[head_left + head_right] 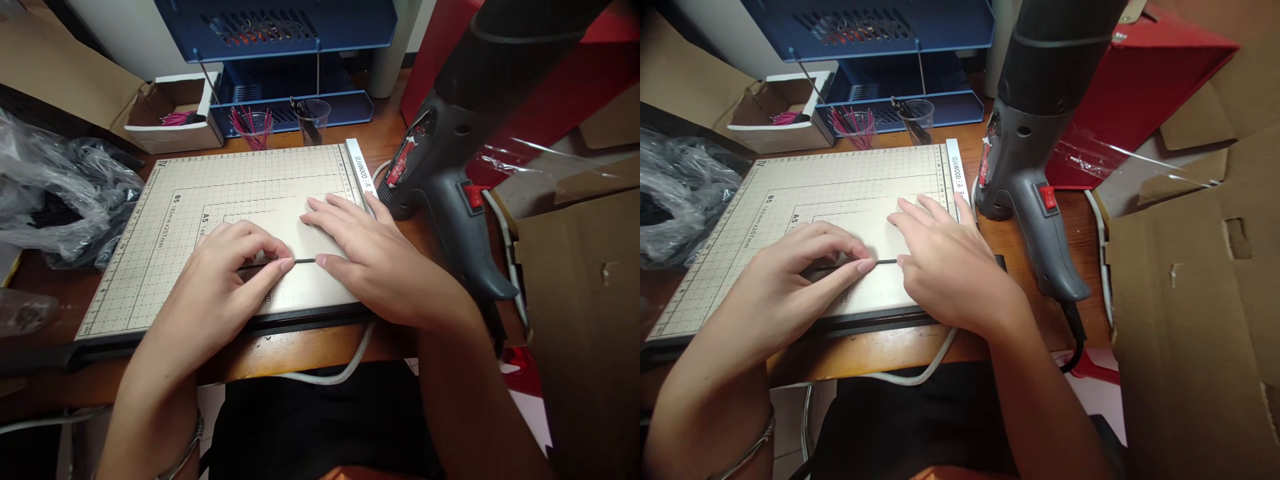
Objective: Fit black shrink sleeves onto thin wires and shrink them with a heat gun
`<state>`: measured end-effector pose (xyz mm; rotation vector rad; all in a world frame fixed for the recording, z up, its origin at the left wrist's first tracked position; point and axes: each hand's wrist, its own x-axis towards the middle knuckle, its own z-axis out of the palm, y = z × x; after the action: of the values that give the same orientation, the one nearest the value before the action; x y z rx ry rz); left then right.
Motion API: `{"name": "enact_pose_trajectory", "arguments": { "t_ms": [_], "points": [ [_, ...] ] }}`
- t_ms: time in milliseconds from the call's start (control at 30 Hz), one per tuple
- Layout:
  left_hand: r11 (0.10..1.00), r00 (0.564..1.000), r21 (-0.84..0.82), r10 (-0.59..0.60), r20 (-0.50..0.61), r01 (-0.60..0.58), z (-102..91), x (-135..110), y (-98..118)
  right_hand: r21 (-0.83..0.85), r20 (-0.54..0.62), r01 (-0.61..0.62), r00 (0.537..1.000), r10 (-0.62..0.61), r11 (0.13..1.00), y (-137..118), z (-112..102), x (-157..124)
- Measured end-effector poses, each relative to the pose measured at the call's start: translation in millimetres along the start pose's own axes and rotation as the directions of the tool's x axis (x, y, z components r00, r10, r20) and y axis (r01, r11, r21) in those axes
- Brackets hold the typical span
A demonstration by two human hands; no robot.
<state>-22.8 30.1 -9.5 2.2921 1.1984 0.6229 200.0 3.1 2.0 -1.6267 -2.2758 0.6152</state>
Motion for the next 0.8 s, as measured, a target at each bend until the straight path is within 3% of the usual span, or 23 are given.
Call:
{"name": "enact_pose_trajectory", "arguments": {
  "t_ms": [800],
  "points": [
    [1.000, 1.000, 0.010, -0.022, 0.014, 0.022, -1.3, 0.1, 5.5, -0.018, -0.016, -0.004, 1.000, 0.004, 1.000, -0.2, 2.6, -0.7]
  ]
}}
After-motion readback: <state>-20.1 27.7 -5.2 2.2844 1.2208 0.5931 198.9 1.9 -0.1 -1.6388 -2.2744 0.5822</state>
